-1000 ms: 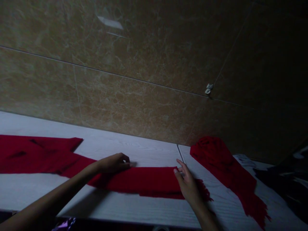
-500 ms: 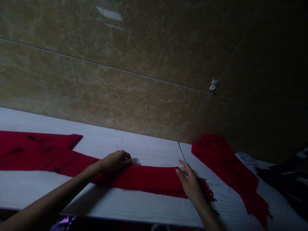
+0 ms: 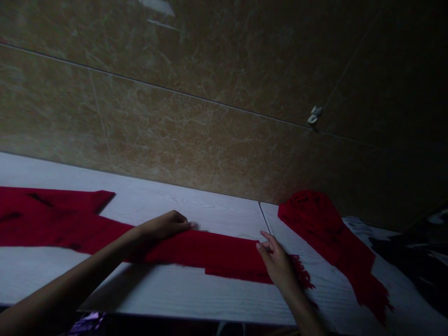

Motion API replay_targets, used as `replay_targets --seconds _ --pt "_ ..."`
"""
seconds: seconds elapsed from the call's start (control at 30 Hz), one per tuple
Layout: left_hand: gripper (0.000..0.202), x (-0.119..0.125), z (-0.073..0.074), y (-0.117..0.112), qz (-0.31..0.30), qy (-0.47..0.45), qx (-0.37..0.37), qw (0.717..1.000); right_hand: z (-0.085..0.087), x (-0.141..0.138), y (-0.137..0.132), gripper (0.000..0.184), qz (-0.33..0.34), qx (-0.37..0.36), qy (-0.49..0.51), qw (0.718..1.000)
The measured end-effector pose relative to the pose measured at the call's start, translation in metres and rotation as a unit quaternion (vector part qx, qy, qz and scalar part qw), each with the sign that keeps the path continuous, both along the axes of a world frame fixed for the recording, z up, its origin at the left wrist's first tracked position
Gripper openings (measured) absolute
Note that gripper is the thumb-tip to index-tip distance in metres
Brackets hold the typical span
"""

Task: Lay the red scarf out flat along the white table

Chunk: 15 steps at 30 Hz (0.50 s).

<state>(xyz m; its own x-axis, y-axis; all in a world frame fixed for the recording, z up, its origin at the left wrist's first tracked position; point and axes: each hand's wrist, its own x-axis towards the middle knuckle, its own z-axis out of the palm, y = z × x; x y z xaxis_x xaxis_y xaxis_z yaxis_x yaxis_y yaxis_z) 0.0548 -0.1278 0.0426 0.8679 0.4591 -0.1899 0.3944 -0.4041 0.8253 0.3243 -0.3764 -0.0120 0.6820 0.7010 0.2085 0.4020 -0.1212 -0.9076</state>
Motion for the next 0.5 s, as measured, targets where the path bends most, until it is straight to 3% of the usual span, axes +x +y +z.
replay_targets --seconds 0.17,0.3,0.4,0.5 --pt "0.074 -0.003 0.011 0.0 0.006 0.034 -0.02 0.999 -0.004 0.003 0.0 0.07 0.008 -0.003 0.006 1.0" --pt "0.073 -0.004 0.005 0.001 -0.013 0.063 0.013 0.998 -0.004 0.003 0.0 0.069 0.01 -0.007 0.0 1.0" --pt "0.062 -0.004 -0.001 0.001 -0.002 0.091 0.108 0.99 -0.002 0.003 0.0 0.068 0.006 -0.012 -0.012 1.0" --pt "0.042 -0.002 0.002 -0.007 0.039 0.127 0.251 0.959 0.0 0.002 0.001 0.065 0.002 -0.023 -0.024 0.999"
